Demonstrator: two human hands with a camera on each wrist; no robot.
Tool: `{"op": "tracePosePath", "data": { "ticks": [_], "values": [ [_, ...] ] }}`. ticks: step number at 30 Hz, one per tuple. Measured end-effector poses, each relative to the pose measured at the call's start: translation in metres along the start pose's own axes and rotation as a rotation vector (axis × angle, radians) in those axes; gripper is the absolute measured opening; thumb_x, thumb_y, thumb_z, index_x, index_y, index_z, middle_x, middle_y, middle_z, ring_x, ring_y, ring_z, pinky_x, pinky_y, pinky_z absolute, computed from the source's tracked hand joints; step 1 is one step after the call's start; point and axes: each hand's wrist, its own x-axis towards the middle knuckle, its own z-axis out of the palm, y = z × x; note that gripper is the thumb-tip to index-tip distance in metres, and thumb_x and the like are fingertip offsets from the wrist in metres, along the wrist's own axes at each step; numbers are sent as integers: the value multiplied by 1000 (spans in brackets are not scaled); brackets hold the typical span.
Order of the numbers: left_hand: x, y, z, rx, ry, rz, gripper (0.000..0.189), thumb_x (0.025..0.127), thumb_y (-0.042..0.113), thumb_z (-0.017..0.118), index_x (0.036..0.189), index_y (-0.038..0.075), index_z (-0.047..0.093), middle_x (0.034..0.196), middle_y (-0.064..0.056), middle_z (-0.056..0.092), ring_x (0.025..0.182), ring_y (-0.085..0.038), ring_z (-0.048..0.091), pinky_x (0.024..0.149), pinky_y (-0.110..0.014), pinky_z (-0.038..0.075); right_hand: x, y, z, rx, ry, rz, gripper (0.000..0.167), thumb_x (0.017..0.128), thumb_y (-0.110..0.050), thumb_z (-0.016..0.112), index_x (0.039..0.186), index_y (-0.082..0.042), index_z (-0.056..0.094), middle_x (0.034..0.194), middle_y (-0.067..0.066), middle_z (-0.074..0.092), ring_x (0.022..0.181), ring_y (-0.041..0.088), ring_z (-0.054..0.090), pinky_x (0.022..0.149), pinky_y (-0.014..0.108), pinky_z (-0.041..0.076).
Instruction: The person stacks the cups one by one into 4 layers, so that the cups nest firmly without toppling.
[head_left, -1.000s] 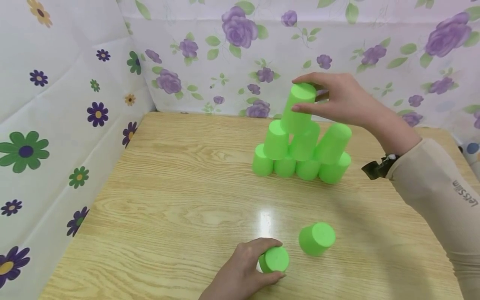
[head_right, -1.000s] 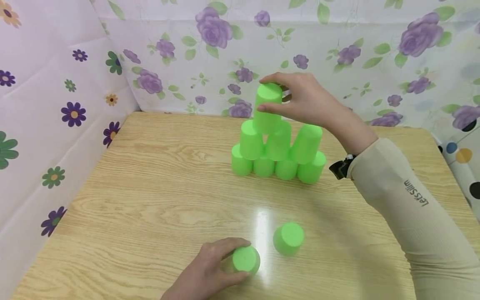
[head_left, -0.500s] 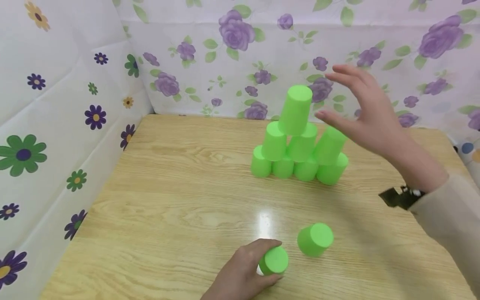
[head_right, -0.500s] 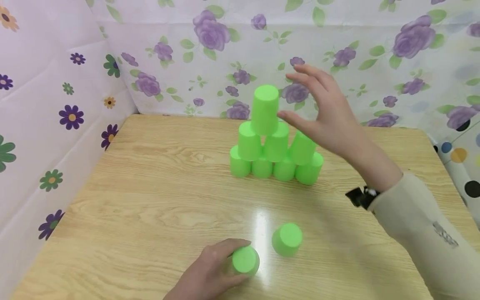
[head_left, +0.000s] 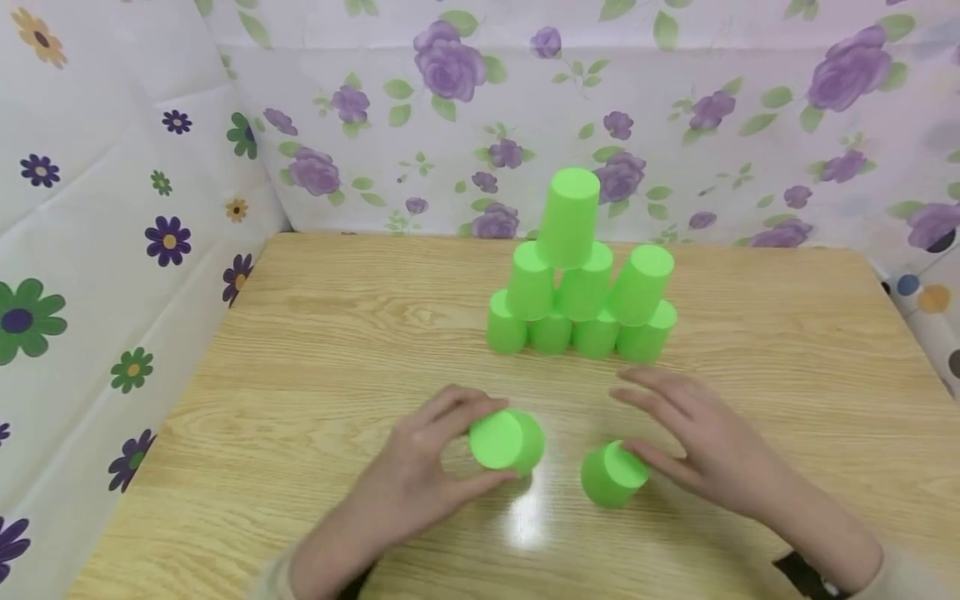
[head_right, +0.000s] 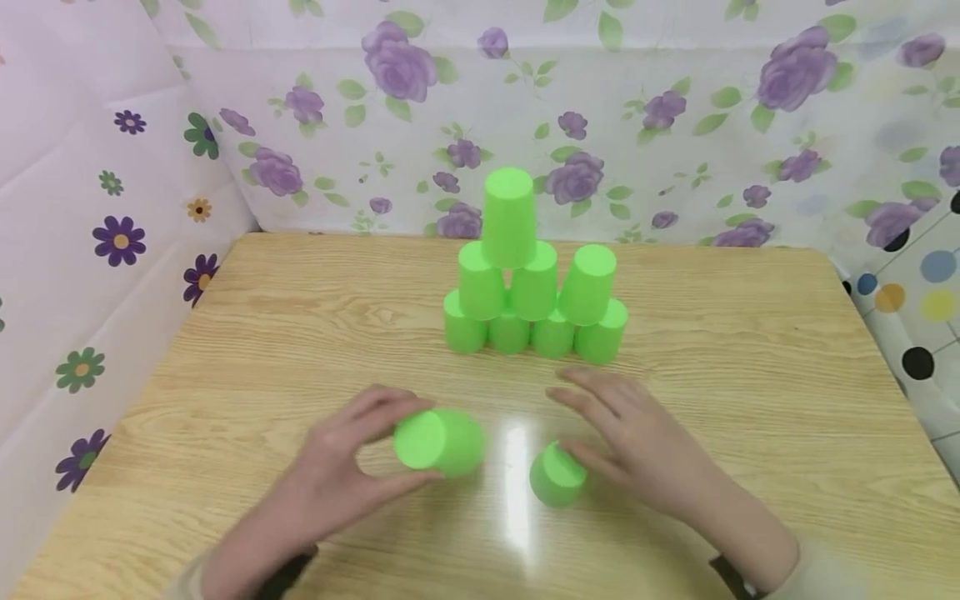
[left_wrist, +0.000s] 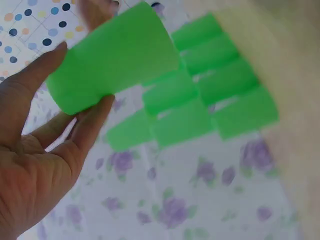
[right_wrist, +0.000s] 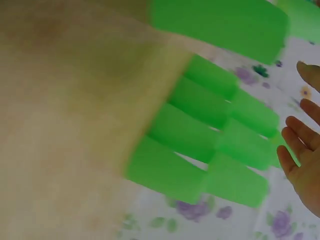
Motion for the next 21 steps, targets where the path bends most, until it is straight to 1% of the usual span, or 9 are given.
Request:
{"op": "tracePosePath", "data": {
  "ticks": [3, 4, 5, 7, 10, 11, 15, 18, 21],
  "values": [
    [11, -1, -26, 29, 49, 97, 62, 60, 13, 86, 116, 2, 61, 109, -6, 60, 98, -18, 61, 87, -25, 51, -21, -2, 12, 23, -108, 80, 55, 84, -38, 67, 133, -19, 51, 137, 2, 48, 122, 20, 47, 102, 28, 33],
    [16, 0, -33, 30, 68, 125, 63, 59, 11, 86, 116, 2, 61, 109, -7, 60, 98, -19, 61, 86, -25, 52, -26, -3, 14, 40, -132, 109, 57, 83, -36, 69, 134, -20, 50, 137, 0, 47, 122, 18, 46, 101, 28, 33],
    [20, 1, -39, 26, 84, 146, 64, 59, 9, 86, 117, 1, 60, 108, -8, 61, 97, -20, 61, 85, -24, 52, -31, -4, 15, 57, -149, 137, 58, 82, -35, 71, 134, -22, 49, 138, -1, 47, 123, 18, 46, 102, 25, 32],
    [30, 3, -49, 2, 105, 158, 65, 58, 8, 86, 117, 1, 60, 109, -9, 61, 97, -20, 61, 83, -23, 52, -39, -6, 16, 88, -183, 198, 61, 81, -36, 71, 136, -25, 46, 139, -3, 45, 124, 17, 45, 104, 18, 28],
    [53, 8, -59, -52, 130, 171, 62, 59, 7, 86, 115, -1, 60, 109, -10, 62, 98, -19, 61, 82, -21, 52, -47, -11, 16, 132, -236, 249, 63, 83, -38, 69, 139, -25, 43, 140, -5, 43, 125, 17, 44, 106, 11, 23],
    [62, 9, -62, -59, 135, 177, 60, 60, 8, 86, 114, -2, 60, 109, -11, 62, 99, -19, 60, 83, -21, 52, -48, -13, 16, 140, -245, 252, 63, 83, -38, 68, 139, -24, 42, 140, -5, 43, 125, 17, 44, 106, 10, 23],
    [103, 13, -65, -37, 154, 218, 55, 65, 13, 85, 112, -3, 60, 108, -10, 62, 97, -16, 59, 85, -22, 51, -46, -17, 17, 162, -263, 222, 59, 86, -31, 66, 139, -22, 41, 134, -9, 48, 119, 12, 50, 99, 19, 40],
    [131, 16, -61, -24, 141, 228, 55, 68, 18, 84, 114, -1, 60, 107, -8, 62, 96, -13, 58, 86, -22, 49, -40, -20, 16, 161, -268, 188, 54, 87, -28, 66, 136, -21, 43, 126, -12, 52, 110, 7, 55, 88, 28, 50],
    [153, 18, -55, -22, 114, 253, 55, 69, 23, 84, 115, 1, 61, 104, -5, 62, 95, -12, 56, 85, -22, 46, -35, -21, 15, 168, -270, 166, 50, 86, -26, 67, 132, -17, 47, 121, -11, 54, 103, 6, 57, 83, 28, 53]
  ]
}}
